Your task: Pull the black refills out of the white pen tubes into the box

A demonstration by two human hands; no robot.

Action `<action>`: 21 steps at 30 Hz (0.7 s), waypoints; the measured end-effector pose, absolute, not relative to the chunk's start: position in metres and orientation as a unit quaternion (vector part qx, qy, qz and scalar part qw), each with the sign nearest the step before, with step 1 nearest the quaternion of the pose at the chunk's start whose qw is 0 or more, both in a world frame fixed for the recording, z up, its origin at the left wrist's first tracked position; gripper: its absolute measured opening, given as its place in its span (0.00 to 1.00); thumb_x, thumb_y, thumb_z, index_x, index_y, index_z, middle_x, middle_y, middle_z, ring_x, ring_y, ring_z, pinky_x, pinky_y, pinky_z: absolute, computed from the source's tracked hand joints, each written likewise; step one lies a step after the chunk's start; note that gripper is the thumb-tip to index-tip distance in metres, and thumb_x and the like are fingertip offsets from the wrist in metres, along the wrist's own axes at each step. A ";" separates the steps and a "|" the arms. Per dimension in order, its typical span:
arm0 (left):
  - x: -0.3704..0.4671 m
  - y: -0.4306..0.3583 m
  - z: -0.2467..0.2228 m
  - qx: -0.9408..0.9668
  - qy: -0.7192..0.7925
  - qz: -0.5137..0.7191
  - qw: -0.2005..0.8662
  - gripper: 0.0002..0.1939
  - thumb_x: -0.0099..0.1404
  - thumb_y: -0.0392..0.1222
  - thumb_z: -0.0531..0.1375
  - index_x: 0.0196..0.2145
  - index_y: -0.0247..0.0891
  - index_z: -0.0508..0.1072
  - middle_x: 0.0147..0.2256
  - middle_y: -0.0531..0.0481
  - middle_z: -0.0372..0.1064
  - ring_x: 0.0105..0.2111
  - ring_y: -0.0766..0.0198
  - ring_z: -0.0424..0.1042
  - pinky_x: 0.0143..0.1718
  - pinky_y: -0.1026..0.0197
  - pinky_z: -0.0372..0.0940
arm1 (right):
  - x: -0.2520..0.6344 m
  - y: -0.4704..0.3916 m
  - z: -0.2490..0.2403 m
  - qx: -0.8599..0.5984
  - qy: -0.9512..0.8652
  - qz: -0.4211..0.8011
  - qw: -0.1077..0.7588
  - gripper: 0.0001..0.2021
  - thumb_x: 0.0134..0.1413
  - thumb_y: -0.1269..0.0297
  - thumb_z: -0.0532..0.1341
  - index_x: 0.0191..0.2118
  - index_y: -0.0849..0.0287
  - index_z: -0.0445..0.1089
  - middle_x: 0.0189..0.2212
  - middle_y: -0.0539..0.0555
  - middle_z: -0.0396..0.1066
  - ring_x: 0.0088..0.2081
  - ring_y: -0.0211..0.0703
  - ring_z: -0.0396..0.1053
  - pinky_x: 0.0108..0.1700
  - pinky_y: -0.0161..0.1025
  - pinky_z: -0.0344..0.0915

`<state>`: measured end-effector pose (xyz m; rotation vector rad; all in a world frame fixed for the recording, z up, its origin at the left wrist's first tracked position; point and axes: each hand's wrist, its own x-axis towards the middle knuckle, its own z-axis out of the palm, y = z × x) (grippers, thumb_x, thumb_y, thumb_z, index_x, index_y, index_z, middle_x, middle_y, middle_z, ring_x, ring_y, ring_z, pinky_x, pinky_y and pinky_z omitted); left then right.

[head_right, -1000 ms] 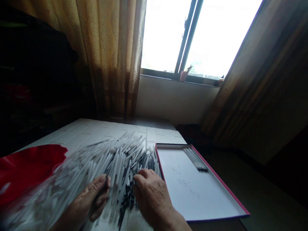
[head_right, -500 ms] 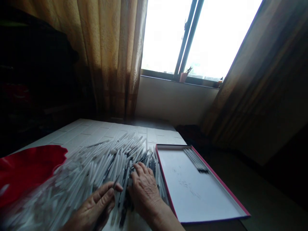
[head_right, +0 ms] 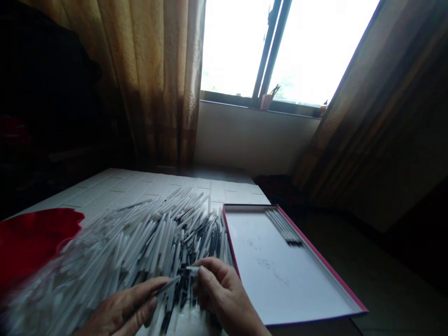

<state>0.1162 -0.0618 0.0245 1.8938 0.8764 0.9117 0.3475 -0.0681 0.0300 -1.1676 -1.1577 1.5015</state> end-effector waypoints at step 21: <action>0.118 -0.063 0.030 0.808 0.320 0.318 0.379 0.23 0.70 0.37 0.57 0.58 0.62 0.71 0.46 0.55 0.81 0.41 0.58 0.82 0.41 0.67 0.72 | 0.346 -0.071 0.038 -0.489 -0.511 0.586 0.396 0.31 0.46 0.33 0.64 0.34 0.63 0.73 0.19 0.44 0.61 0.18 0.28 0.53 0.21 0.30 0.49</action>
